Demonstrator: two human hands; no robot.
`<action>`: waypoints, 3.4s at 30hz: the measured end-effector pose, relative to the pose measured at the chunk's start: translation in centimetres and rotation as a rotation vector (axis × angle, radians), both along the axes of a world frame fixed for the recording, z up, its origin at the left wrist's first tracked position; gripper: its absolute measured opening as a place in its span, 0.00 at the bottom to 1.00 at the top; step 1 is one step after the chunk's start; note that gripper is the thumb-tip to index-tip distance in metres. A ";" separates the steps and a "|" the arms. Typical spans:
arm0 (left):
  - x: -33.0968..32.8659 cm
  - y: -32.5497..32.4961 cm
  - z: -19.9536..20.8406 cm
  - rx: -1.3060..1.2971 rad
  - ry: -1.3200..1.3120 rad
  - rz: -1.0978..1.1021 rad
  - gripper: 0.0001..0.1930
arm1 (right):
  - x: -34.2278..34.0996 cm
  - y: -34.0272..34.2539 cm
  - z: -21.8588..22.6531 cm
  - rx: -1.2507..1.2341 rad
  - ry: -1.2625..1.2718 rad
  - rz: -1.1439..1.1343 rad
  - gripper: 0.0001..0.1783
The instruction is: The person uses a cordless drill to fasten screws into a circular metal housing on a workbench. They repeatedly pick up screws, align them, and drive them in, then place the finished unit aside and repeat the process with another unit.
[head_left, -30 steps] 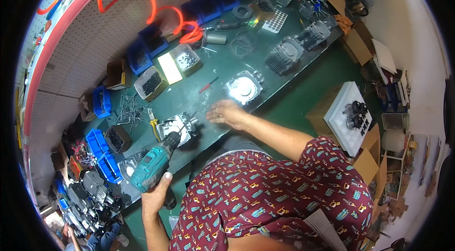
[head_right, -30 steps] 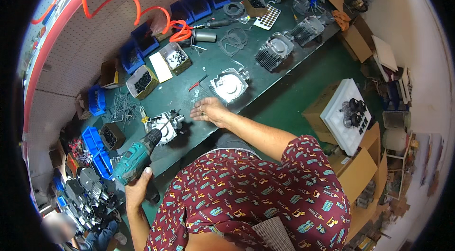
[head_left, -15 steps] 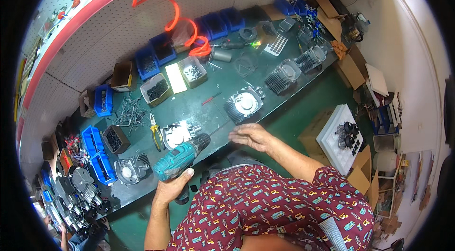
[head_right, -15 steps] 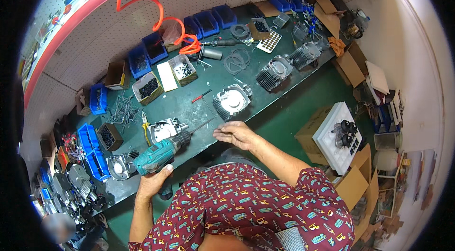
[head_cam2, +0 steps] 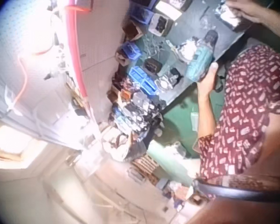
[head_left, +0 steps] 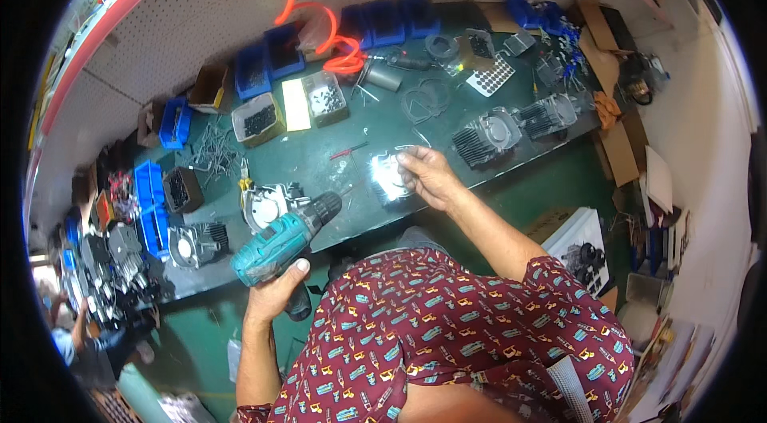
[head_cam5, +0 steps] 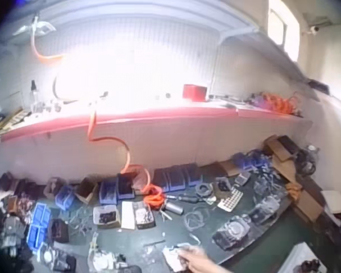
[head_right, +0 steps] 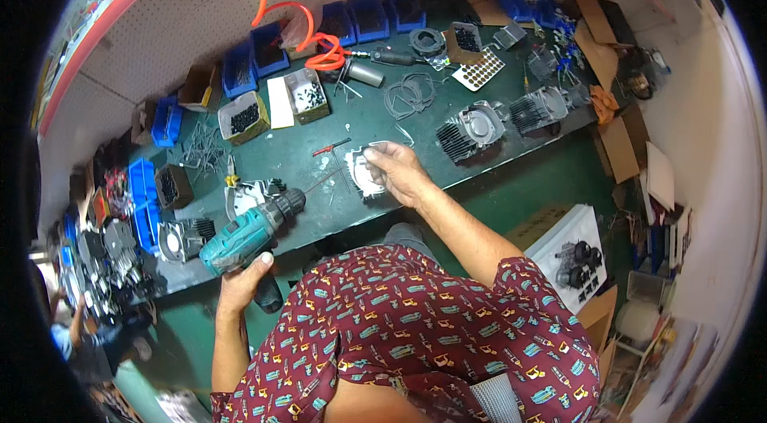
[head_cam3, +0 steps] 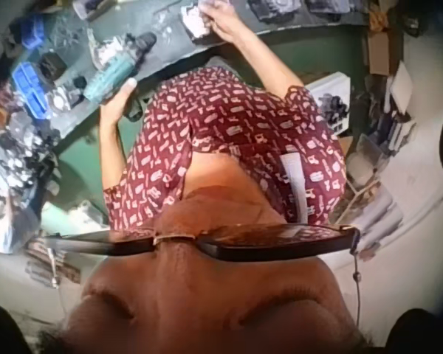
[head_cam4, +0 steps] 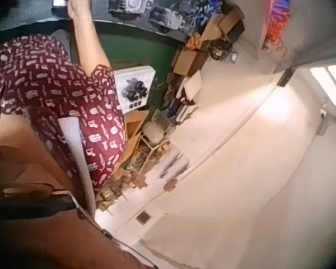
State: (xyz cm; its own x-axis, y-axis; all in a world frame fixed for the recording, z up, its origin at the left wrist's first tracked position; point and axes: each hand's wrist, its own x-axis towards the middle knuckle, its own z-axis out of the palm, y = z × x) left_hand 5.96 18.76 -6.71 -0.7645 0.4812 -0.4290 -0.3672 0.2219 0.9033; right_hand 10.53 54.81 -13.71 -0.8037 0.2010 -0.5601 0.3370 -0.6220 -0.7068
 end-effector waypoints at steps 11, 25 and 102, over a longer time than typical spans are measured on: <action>6.0 12.9 4.3 -0.054 -0.038 0.331 0.24 | -3.0 10.6 -1.2 -0.157 0.153 0.401 0.14; 8.0 12.9 4.2 -0.074 -0.140 0.347 0.23 | -4.6 12.3 -1.4 0.052 0.228 0.681 0.15; 2.0 13.8 5.6 -0.462 0.050 0.056 0.22 | -5.6 15.5 -6.6 0.160 -0.004 0.294 0.14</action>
State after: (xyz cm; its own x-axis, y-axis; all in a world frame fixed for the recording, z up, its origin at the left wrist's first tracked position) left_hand 7.92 32.61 -1.16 -0.8089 0.2059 -0.5507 -0.3484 0.5866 0.7311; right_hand 4.98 70.31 -20.33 -0.8384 0.0468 -0.5431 0.4882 -0.3788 -0.7863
